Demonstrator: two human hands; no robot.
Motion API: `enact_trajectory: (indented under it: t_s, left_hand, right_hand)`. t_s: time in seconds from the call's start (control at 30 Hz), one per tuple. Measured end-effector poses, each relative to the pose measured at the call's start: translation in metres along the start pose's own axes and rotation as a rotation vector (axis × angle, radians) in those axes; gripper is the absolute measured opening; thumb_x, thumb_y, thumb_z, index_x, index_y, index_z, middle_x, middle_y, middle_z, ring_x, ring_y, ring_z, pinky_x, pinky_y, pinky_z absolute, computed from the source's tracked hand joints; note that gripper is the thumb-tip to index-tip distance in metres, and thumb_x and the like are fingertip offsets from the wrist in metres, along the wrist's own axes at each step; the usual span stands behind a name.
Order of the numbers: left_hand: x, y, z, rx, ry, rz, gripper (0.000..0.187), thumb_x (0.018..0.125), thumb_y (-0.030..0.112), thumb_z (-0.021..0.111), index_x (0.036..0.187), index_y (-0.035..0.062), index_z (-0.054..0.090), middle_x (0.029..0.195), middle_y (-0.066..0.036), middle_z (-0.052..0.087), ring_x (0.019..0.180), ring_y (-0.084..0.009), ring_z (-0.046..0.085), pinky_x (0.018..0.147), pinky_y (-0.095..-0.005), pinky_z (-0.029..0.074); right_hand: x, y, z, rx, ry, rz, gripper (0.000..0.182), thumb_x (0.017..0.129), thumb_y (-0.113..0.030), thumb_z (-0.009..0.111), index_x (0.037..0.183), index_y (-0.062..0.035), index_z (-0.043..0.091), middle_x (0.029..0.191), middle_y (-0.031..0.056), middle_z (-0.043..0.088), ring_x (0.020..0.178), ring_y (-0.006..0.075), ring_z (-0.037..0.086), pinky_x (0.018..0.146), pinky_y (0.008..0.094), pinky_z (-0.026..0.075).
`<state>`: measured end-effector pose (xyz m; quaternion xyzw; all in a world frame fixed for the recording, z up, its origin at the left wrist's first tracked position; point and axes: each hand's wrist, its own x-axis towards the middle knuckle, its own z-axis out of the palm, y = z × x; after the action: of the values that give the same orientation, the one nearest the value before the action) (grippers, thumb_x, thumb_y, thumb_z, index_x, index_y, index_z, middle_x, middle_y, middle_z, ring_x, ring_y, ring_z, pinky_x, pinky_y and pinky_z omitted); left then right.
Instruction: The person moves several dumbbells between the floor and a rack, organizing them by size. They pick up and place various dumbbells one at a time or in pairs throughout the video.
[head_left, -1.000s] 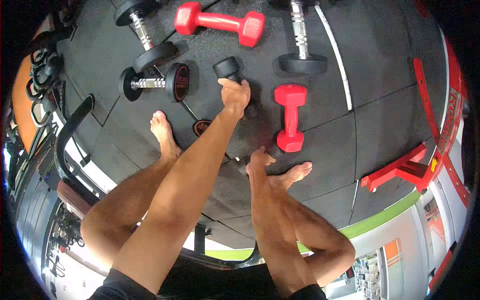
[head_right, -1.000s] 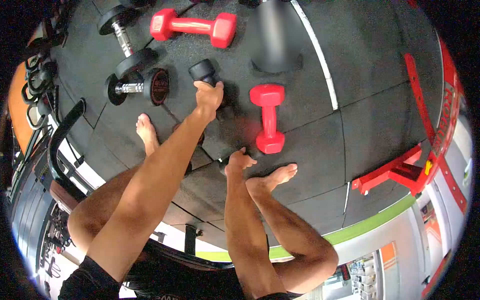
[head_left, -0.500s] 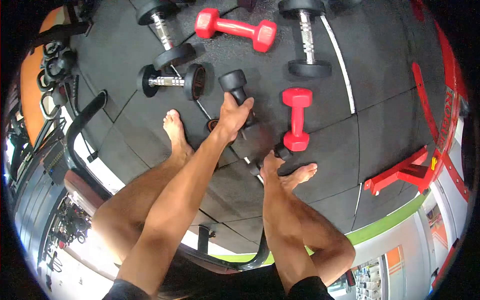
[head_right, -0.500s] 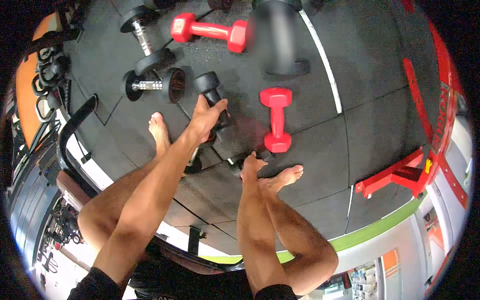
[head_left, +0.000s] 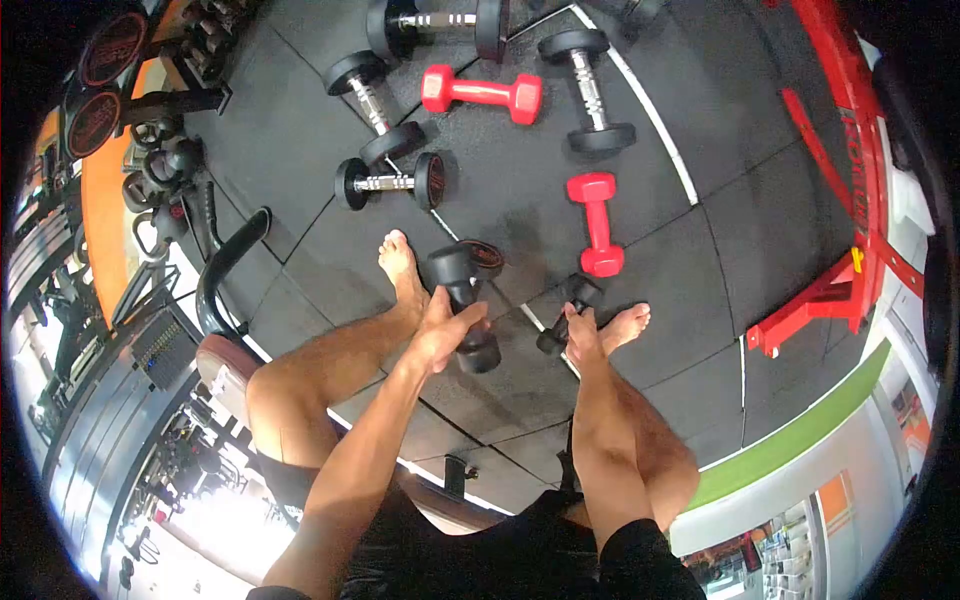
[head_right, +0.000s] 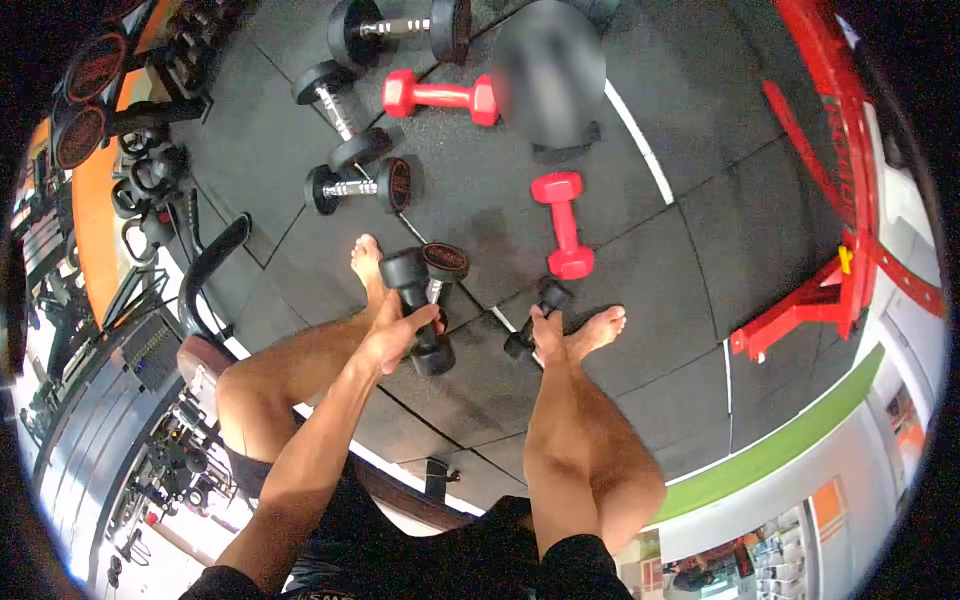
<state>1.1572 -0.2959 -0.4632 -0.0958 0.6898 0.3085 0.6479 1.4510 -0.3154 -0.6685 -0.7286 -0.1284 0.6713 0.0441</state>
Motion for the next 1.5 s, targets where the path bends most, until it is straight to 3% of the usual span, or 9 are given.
enact_trajectory:
  t_s: [0.23, 0.43, 0.57, 0.67, 0.77, 0.9, 1.13, 1.23, 1.5]
  left_hand:
    - [-0.116, 0.021, 0.002, -0.118, -0.080, -0.090, 0.027, 0.084, 0.002, 0.062, 0.105, 0.0030, 0.045, 0.082, -0.009, 0.060, 0.071, -0.0205, 0.062, 0.070, -0.0382, 0.053]
    - [-0.215, 0.055, 0.009, -0.229, -0.171, 0.006, 0.024, 0.082, 0.007, 0.071, 0.091, 0.0064, 0.049, 0.067, -0.005, 0.056, 0.054, -0.0172, 0.057, 0.049, -0.0329, 0.050]
    - [-0.296, 0.093, 0.006, -0.361, -0.220, 0.011, 0.028, 0.084, 0.018, 0.075, 0.084, 0.0087, 0.049, 0.056, -0.004, 0.052, 0.044, -0.0172, 0.054, 0.045, -0.0331, 0.047]
    - [-0.353, 0.121, -0.002, -0.409, -0.328, 0.053, 0.027, 0.086, 0.015, 0.070, 0.088, 0.0080, 0.044, 0.055, -0.004, 0.047, 0.043, -0.0198, 0.049, 0.045, -0.0356, 0.044]
    - [-0.399, 0.141, -0.013, -0.486, -0.440, 0.087, 0.020, 0.087, 0.012, 0.065, 0.093, 0.0108, 0.046, 0.055, -0.005, 0.046, 0.042, -0.0189, 0.046, 0.045, -0.0368, 0.043]
    - [-0.464, 0.166, -0.040, -0.586, -0.643, 0.120, 0.018, 0.086, 0.011, 0.064, 0.092, 0.0109, 0.048, 0.055, -0.006, 0.047, 0.043, -0.0188, 0.047, 0.045, -0.0359, 0.042]
    - [-0.577, 0.184, -0.088, -0.579, -0.594, 0.416, 0.010, 0.089, 0.015, 0.060, 0.088, 0.0086, 0.052, 0.054, -0.007, 0.046, 0.041, -0.0207, 0.046, 0.043, -0.0385, 0.043]
    - [-0.612, 0.186, -0.099, -0.627, -0.631, 0.510, 0.015, 0.088, 0.015, 0.060, 0.082, 0.0080, 0.049, 0.053, -0.008, 0.046, 0.039, -0.0211, 0.046, 0.041, -0.0385, 0.043]
    - [-0.688, 0.186, -0.079, -0.591, -0.753, 0.835, 0.021, 0.084, 0.014, 0.063, 0.078, 0.0072, 0.045, 0.053, -0.008, 0.045, 0.039, -0.0199, 0.045, 0.041, -0.0364, 0.042]
  right_hand:
    - [-0.083, -0.033, -0.009, 0.168, -0.159, 0.101, 0.018, 0.094, -0.019, 0.061, 0.103, -0.0084, 0.049, 0.085, 0.0048, 0.056, 0.074, 0.0196, 0.058, 0.066, 0.0367, 0.050]
    - [-0.252, -0.117, 0.013, 0.320, -0.352, 0.040, 0.020, 0.088, -0.022, 0.064, 0.097, -0.0124, 0.049, 0.077, 0.0033, 0.054, 0.067, 0.0211, 0.058, 0.059, 0.0412, 0.050]
    - [-0.370, -0.172, 0.018, 0.288, -0.362, -0.011, 0.022, 0.086, -0.017, 0.070, 0.094, -0.0098, 0.050, 0.067, 0.0036, 0.051, 0.055, 0.0189, 0.054, 0.052, 0.0358, 0.049]
    - [-0.462, -0.212, 0.016, 0.201, -0.418, -0.032, 0.020, 0.091, -0.026, 0.063, 0.089, -0.0104, 0.051, 0.064, 0.0012, 0.047, 0.052, 0.0151, 0.051, 0.051, 0.0334, 0.047]
    - [-0.532, -0.244, 0.010, 0.144, -0.498, -0.089, 0.028, 0.092, -0.030, 0.061, 0.088, -0.0026, 0.053, 0.057, 0.0042, 0.048, 0.045, 0.0164, 0.050, 0.046, 0.0336, 0.046]
    - [-0.621, -0.281, 0.006, 0.174, -0.651, -0.108, 0.027, 0.092, -0.028, 0.061, 0.083, -0.0059, 0.049, 0.057, 0.0087, 0.049, 0.045, 0.0214, 0.050, 0.045, 0.0373, 0.044]
    - [-0.751, -0.336, -0.004, 0.238, -1.065, -0.056, 0.038, 0.092, -0.045, 0.051, 0.081, -0.0088, 0.049, 0.057, 0.0099, 0.049, 0.048, 0.0255, 0.052, 0.053, 0.0440, 0.047]
    - [-0.791, -0.347, -0.007, 0.248, -1.285, -0.135, 0.039, 0.093, -0.044, 0.049, 0.079, -0.0081, 0.046, 0.056, 0.0101, 0.048, 0.048, 0.0259, 0.053, 0.054, 0.0453, 0.049]
    - [-0.853, -0.355, 0.009, -0.040, -1.620, -0.614, 0.030, 0.088, -0.029, 0.066, 0.081, -0.0060, 0.049, 0.059, 0.0099, 0.048, 0.052, 0.0232, 0.052, 0.053, 0.0380, 0.045]
